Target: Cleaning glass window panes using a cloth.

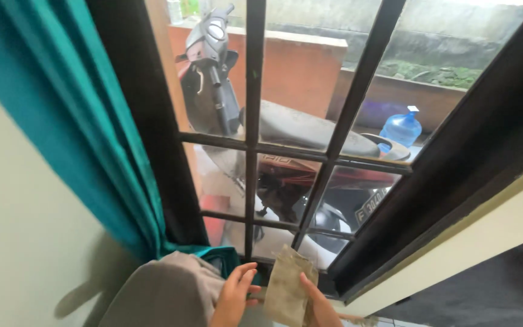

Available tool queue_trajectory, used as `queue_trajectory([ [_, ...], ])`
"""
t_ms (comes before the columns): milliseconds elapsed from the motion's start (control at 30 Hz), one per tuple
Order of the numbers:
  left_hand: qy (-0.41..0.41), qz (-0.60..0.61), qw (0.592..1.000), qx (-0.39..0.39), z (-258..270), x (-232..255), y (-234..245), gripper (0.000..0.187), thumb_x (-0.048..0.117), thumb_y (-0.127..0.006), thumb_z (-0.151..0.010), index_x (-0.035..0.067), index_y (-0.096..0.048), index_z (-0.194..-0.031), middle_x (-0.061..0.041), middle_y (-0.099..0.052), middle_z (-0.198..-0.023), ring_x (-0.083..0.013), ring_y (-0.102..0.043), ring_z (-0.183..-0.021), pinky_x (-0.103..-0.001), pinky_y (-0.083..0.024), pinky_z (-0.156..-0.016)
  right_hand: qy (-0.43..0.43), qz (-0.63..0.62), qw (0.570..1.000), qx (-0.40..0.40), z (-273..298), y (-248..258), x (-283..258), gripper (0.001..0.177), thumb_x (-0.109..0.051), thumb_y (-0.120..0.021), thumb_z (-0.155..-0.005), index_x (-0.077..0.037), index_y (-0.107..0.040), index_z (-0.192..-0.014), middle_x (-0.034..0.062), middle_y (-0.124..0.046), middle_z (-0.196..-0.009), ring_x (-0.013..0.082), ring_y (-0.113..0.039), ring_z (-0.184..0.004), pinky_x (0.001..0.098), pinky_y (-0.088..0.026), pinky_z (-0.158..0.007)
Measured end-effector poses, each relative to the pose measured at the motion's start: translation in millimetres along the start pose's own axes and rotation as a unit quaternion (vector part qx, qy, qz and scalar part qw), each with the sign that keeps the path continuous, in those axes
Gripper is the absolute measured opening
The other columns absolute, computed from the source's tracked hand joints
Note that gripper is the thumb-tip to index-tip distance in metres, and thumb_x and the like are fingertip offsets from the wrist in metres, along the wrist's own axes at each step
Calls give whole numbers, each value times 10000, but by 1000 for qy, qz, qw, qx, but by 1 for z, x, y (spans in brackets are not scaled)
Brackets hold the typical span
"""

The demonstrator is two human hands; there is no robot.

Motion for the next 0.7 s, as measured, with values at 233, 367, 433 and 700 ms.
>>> queue_trajectory([
  [233, -295, -163, 928, 161, 36, 5, 9, 414, 438, -574, -983, 45, -686, -920, -152, -666, -858, -295, -682, -764, -374, -527, -666, 104, 190, 976, -24, -58, -5, 30, 657, -453, -610, -981, 101, -669, -1330, 163, -749, -1243, 233, -713, -1103, 380, -545, -977],
  [367, -191, -198, 933, 234, 46, 10, 31, 486, 479, -540, -1000, 15, -628, -888, -211, -642, -782, -387, -663, -762, -423, -509, -673, 54, 101, 993, -38, -71, -34, 72, 644, -445, -631, -947, 37, -636, -1373, 140, -723, -1274, 213, -693, -1120, 355, -532, -989],
  [433, -277, -126, 924, 232, 72, 50, 36, 488, 493, -538, -969, 31, -677, -897, -191, -691, -760, -437, -667, -760, -444, -516, -625, 101, 169, 980, -32, -55, -70, 69, 619, -462, -616, -919, -54, -624, -1385, 63, -732, -1272, 160, -685, -1119, 314, -518, -974],
  [700, -250, -120, 936, 218, 48, 54, 53, 501, 500, -540, -961, 32, -702, -889, -187, -710, -736, -353, -709, -669, -417, -534, -625, 32, 286, 955, 66, -25, -127, 52, 605, -368, -730, -865, -115, -569, -1390, 61, -724, -1168, 200, -678, -1025, 416, -531, -843],
])
Point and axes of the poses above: each hand's wrist, its own z-axis away from the middle knuckle, its own y-axis out of the back of the hand, x = y × z, the point moved 4 cm from there along -z, towards the middle knuckle
